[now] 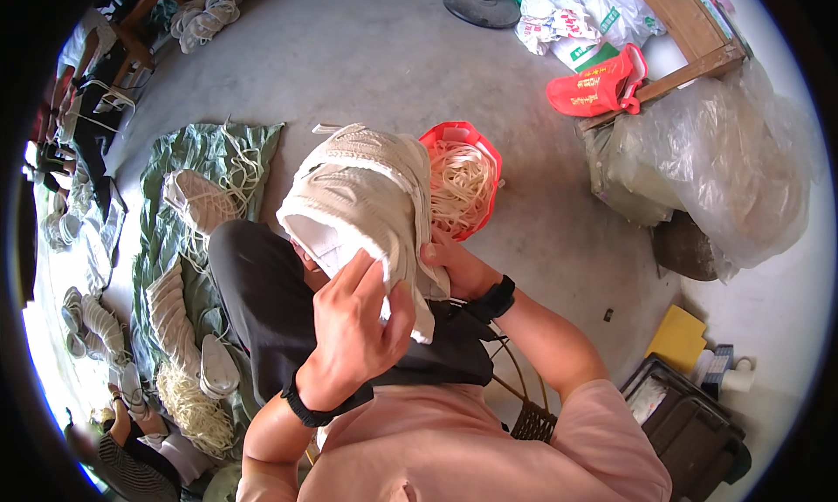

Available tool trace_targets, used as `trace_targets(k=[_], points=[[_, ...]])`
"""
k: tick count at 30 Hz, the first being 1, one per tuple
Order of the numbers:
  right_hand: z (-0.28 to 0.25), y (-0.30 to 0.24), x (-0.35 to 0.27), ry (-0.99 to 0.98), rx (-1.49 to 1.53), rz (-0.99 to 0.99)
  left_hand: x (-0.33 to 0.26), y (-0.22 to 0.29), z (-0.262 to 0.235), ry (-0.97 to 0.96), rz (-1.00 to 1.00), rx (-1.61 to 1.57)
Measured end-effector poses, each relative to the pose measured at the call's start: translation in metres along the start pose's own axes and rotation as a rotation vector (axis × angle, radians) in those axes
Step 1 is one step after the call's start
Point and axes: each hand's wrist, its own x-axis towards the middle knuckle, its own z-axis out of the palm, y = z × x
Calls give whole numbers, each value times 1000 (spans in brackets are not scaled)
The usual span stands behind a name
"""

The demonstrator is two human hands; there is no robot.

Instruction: The recorder is taking white shoe uppers and tying them together in pairs using long white strings or laces.

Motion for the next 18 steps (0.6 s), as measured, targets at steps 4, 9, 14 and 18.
trace_targets(k=[4, 9, 14, 18], points=[[-5, -5, 0, -1, 137, 11, -22, -1, -25, 113, 117, -44], [2, -15, 11, -148, 222, 25, -68, -11, -67, 412, -250, -54], [9, -18, 14, -211, 263, 34, -114, -71, -109, 507, -26, 924], [13, -19, 12, -201, 258, 23, -121, -92, -122, 612, -203, 912]])
